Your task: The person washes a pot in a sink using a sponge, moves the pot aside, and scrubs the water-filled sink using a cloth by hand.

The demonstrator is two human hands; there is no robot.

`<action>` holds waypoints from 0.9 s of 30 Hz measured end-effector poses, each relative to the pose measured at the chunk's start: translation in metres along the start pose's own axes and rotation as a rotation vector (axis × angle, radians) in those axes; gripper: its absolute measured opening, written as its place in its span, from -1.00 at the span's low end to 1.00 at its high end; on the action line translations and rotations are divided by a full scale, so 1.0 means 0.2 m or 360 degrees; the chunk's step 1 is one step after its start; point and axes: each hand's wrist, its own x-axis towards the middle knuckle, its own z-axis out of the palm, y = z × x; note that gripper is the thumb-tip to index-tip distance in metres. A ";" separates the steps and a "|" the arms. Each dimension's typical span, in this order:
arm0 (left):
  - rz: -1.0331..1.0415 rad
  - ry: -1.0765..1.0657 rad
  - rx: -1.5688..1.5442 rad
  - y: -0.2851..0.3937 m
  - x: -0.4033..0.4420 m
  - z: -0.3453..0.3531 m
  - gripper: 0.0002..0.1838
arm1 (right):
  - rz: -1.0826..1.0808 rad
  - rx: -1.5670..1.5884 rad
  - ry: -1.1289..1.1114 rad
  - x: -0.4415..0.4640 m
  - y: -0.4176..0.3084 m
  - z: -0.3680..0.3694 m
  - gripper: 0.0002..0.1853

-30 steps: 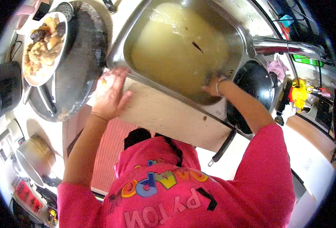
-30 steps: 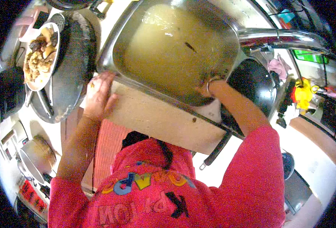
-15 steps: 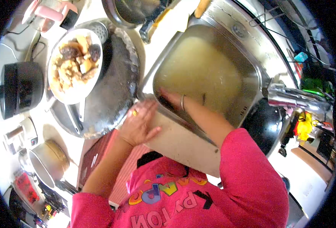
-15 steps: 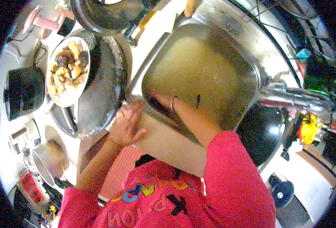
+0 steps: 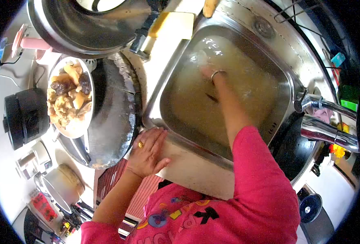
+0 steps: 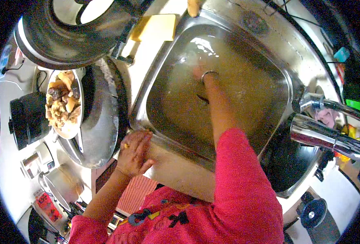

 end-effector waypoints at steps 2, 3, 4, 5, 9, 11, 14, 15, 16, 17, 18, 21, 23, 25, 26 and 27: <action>-0.0011 -0.0022 0.0042 0.01 -0.02 0.00 -0.13 | 0.0067 -0.0327 -0.0152 0.00 0.18 -0.11 -0.49; -0.0018 -0.0004 0.0095 0.00 -0.01 0.01 -0.14 | 0.0090 -0.0517 -0.0220 0.00 0.26 -0.17 -0.48; -0.0034 -0.0014 0.0079 0.01 -0.01 0.01 -0.16 | 0.0108 -0.0716 -0.0274 -0.03 0.33 -0.24 -0.46; -0.0020 -0.0012 0.0069 0.01 -0.01 0.01 -0.16 | 0.0115 -0.0929 -0.0318 -0.06 0.39 -0.31 -0.44; -0.0031 0.0050 -0.0046 0.02 0.00 0.00 -0.21 | -0.0115 -0.2105 -0.0239 -0.33 0.62 -0.56 -0.33; -0.0026 0.0075 -0.0048 0.02 -0.02 0.00 -0.23 | 0.0360 -0.1448 -0.0368 -0.58 0.50 -0.64 -0.25; 0.0043 0.0171 0.0035 0.03 -0.01 0.00 -0.26 | 0.0889 -0.2132 -0.0800 -0.86 0.36 -0.66 -0.21; 0.0059 0.0197 0.0027 0.04 -0.01 0.00 -0.26 | 0.0899 -0.2149 -0.0772 -0.93 0.32 -0.65 -0.21; 0.0072 0.0214 0.0010 0.03 -0.01 0.00 -0.27 | 0.0794 -0.2110 -0.0607 -0.98 0.31 -0.64 -0.25; 0.0076 0.0229 -0.0006 0.04 -0.01 -0.01 -0.29 | 0.0731 -0.2099 -0.0522 -1.01 0.22 -0.60 -0.28; 0.0071 0.0252 -0.0008 0.03 -0.01 -0.01 -0.29 | 0.0666 -0.2086 -0.0438 -1.03 0.15 -0.57 -0.30; 0.0037 0.0224 -0.0033 0.04 -0.03 -0.01 -0.31 | 0.0366 -0.2717 -0.0701 -1.04 -0.14 -0.41 -0.45; -0.0029 0.0171 -0.0048 0.03 -0.02 0.01 -0.31 | 0.0276 -0.2011 -0.0655 -0.77 0.21 -0.25 -0.57; -0.0094 0.0158 0.0004 0.01 -0.02 0.03 -0.31 | 0.0183 -0.1892 -0.0628 -0.54 0.61 -0.13 -0.58; -0.0071 0.0139 -0.0023 0.02 -0.02 0.02 -0.31 | 0.0127 -0.1768 -0.0592 -0.44 0.78 -0.07 -0.58; -0.0049 0.0114 -0.0054 0.02 -0.02 0.02 -0.31 | 0.0174 -0.1681 -0.0579 -0.42 0.83 -0.03 -0.58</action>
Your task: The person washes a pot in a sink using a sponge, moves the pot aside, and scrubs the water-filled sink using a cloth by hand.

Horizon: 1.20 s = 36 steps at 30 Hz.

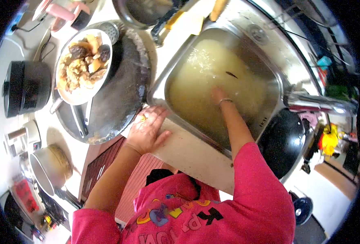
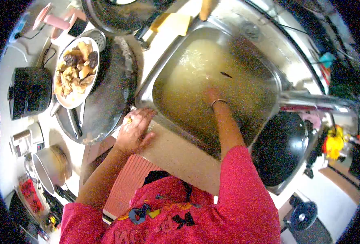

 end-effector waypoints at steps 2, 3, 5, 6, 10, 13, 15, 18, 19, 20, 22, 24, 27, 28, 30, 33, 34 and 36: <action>-0.0045 -0.0007 -0.0021 -0.01 0.00 -0.01 -0.31 | 0.0061 0.0132 -0.0057 -0.02 -0.05 0.01 -0.58; -0.0028 -0.0021 0.0020 -0.01 0.00 -0.01 -0.31 | 0.0081 0.0138 -0.0093 -0.05 -0.05 0.02 -0.58; 0.0002 -0.0024 0.0029 0.00 0.00 -0.01 -0.31 | 0.0101 0.0131 -0.0160 -0.10 -0.05 0.02 -0.58; 0.0006 -0.0025 0.0019 0.00 0.01 -0.01 -0.31 | 0.0098 0.0125 -0.0186 -0.15 -0.04 0.02 -0.58; 0.0018 0.0077 0.0089 0.02 0.02 -0.02 -0.33 | 0.0078 0.0102 -0.0249 -0.27 -0.02 0.02 -0.57; 0.0012 0.0042 0.0164 0.01 0.01 -0.01 -0.34 | 0.0081 0.0118 -0.0223 -0.23 -0.03 0.01 -0.57; 0.0031 0.0044 0.0172 0.01 0.01 0.00 -0.34 | 0.0066 0.0126 -0.0191 -0.17 -0.04 -0.01 -0.57; 0.0028 0.0050 0.0130 0.01 0.02 -0.02 -0.34 | 0.0044 0.0147 -0.0150 -0.12 -0.04 -0.02 -0.57; 0.0027 0.0040 0.0135 0.02 0.02 -0.02 -0.33 | 0.0038 0.0148 -0.0130 -0.11 -0.03 -0.02 -0.57; 0.0033 0.0046 0.0132 0.02 0.01 -0.01 -0.33 | 0.0028 0.0149 -0.0115 -0.10 -0.03 -0.03 -0.57; -0.0046 -0.0026 0.0058 0.01 0.01 -0.01 -0.33 | 0.0020 0.0162 -0.0085 -0.10 -0.03 -0.03 -0.57; -0.0043 -0.0030 0.0039 0.01 0.01 0.00 -0.33 | 0.0012 0.0194 -0.0045 -0.10 -0.04 -0.03 -0.56; -0.0038 -0.0037 0.0037 0.01 0.02 -0.01 -0.34 | -0.0006 0.0222 0.0005 -0.08 -0.08 -0.03 -0.56; -0.0025 -0.0049 0.0051 0.01 0.01 -0.01 -0.35 | -0.0006 0.0223 0.0017 -0.06 -0.08 -0.01 -0.56; -0.0029 -0.0042 0.0045 0.01 0.00 0.00 -0.35 | -0.0028 0.0215 0.0051 -0.03 -0.08 0.01 -0.56; -0.0031 -0.0013 0.0040 0.01 0.02 0.00 -0.35 | -0.0206 0.0068 0.0359 0.05 0.00 0.13 -0.56; -0.0027 -0.0013 0.0033 0.01 0.01 0.00 -0.35 | -0.0304 -0.0075 0.0539 0.08 0.04 0.21 -0.56; -0.0032 -0.0017 0.0018 0.02 0.01 0.00 -0.35 | -0.0233 -0.0577 0.0008 0.09 0.10 0.26 -0.55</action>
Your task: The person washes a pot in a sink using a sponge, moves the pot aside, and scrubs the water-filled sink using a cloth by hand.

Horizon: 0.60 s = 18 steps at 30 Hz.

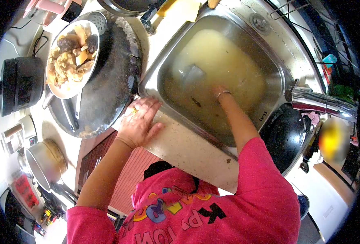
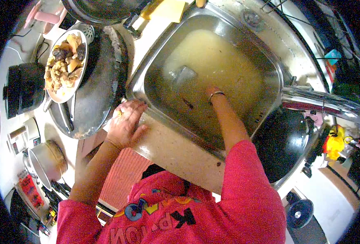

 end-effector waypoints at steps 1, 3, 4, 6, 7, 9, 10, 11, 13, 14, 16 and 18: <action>-0.0007 -0.0002 -0.0001 0.00 0.00 0.00 -0.35 | 0.0137 0.0455 -0.0170 -0.01 -0.05 -0.07 -0.54; -0.0003 0.0009 0.0026 -0.01 -0.01 0.00 -0.35 | 0.0256 0.0913 -0.0355 -0.14 -0.11 -0.27 -0.53; 0.0019 0.0023 0.0051 -0.01 -0.01 0.01 -0.35 | 0.0217 0.0745 -0.0342 -0.29 -0.11 -0.42 -0.51; 0.0034 0.0026 0.0094 -0.01 -0.01 0.01 -0.36 | 0.0188 0.0585 -0.0346 -0.40 -0.10 -0.47 -0.49; 0.0055 0.0046 0.0146 -0.01 0.00 0.01 -0.37 | 0.0199 0.0601 -0.0319 -0.37 -0.08 -0.41 -0.52; 0.0050 0.0050 0.0163 0.00 0.01 0.01 -0.37 | 0.0208 0.0615 -0.0244 -0.23 -0.02 -0.29 -0.56; 0.0036 0.0046 0.0179 0.00 0.00 0.01 -0.37 | 0.0208 0.0620 -0.0209 -0.17 0.00 -0.24 -0.58; 0.0032 0.0050 0.0177 0.00 0.00 0.00 -0.37 | 0.0205 0.0624 -0.0176 -0.15 0.00 -0.23 -0.60; 0.0041 0.0000 0.0214 0.00 0.00 0.00 -0.36 | 0.0194 0.0622 -0.0198 -0.17 -0.03 -0.20 -0.60; 0.0038 -0.0001 0.0212 0.00 0.00 0.00 -0.36 | 0.0189 0.0637 -0.0214 -0.18 -0.03 -0.22 -0.60; 0.0036 0.0015 0.0153 -0.01 0.00 0.00 -0.37 | 0.0174 0.0666 -0.0244 -0.18 -0.04 -0.26 -0.61; 0.0026 0.0008 0.0159 -0.01 0.00 0.00 -0.37 | 0.0158 0.0685 -0.0277 -0.18 -0.05 -0.29 -0.61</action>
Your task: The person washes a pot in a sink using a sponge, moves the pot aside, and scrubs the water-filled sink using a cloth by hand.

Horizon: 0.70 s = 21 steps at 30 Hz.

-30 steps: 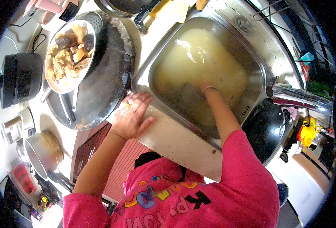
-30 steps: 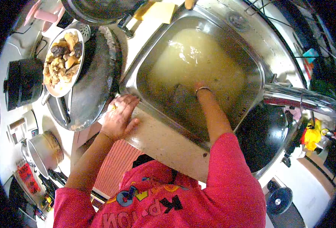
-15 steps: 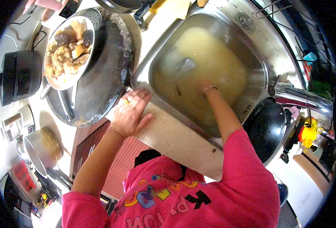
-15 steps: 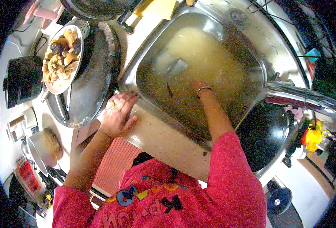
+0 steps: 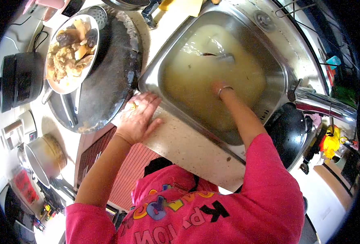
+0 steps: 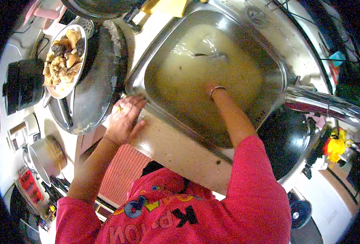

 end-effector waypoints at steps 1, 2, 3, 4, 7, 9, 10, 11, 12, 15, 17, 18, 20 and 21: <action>0.0000 -0.0009 0.0001 0.00 0.00 0.00 -0.37 | -0.0004 0.0000 -0.0022 -0.01 0.00 0.00 -0.61; -0.0002 -0.0016 -0.0002 0.00 -0.01 0.01 -0.37 | -0.0009 0.0007 -0.0039 -0.01 0.00 -0.01 -0.61; 0.0008 -0.0009 0.0007 0.00 0.00 0.01 -0.37 | -0.0010 0.0013 -0.0053 -0.02 0.00 -0.02 -0.62; 0.0018 0.0002 0.0019 0.00 0.00 0.00 -0.37 | -0.0015 0.0018 -0.0066 -0.02 0.01 -0.03 -0.62; -0.0006 -0.0027 -0.0008 0.01 0.01 -0.01 -0.36 | -0.0023 0.0030 -0.0082 0.01 0.02 -0.07 -0.62; 0.0005 -0.0020 -0.0018 0.01 0.01 -0.01 -0.36 | -0.0016 0.0042 -0.0073 0.04 0.02 -0.08 -0.63; 0.0016 -0.0014 -0.0024 0.00 0.01 -0.01 -0.36 | -0.0007 0.0048 -0.0062 0.06 0.01 -0.08 -0.63; 0.0013 -0.0020 -0.0014 0.00 0.01 0.00 -0.36 | -0.0005 0.0055 -0.0053 0.08 0.01 -0.09 -0.63; -0.0016 -0.0046 -0.0041 -0.01 0.01 0.00 -0.36 | 0.0002 0.0067 -0.0048 0.09 0.01 -0.08 -0.63; -0.0051 -0.0078 -0.0092 -0.01 0.00 0.01 -0.34 | -0.0002 0.0115 -0.0038 0.05 0.03 -0.08 -0.64; -0.0046 -0.0072 -0.0114 0.00 0.00 0.01 -0.34 | -0.0016 0.0159 -0.0007 -0.02 0.04 -0.08 -0.64; -0.0060 -0.0071 -0.0136 0.00 0.00 0.01 -0.34 | -0.0013 0.0179 0.0028 -0.05 0.04 -0.08 -0.64; -0.0067 -0.0066 -0.0156 0.00 0.01 0.01 -0.35 | 0.0010 0.0236 0.0117 -0.07 0.02 -0.06 -0.65; -0.0065 -0.0057 -0.0132 0.00 0.01 0.02 -0.35 | 0.0030 0.0256 0.0171 -0.06 0.00 -0.05 -0.65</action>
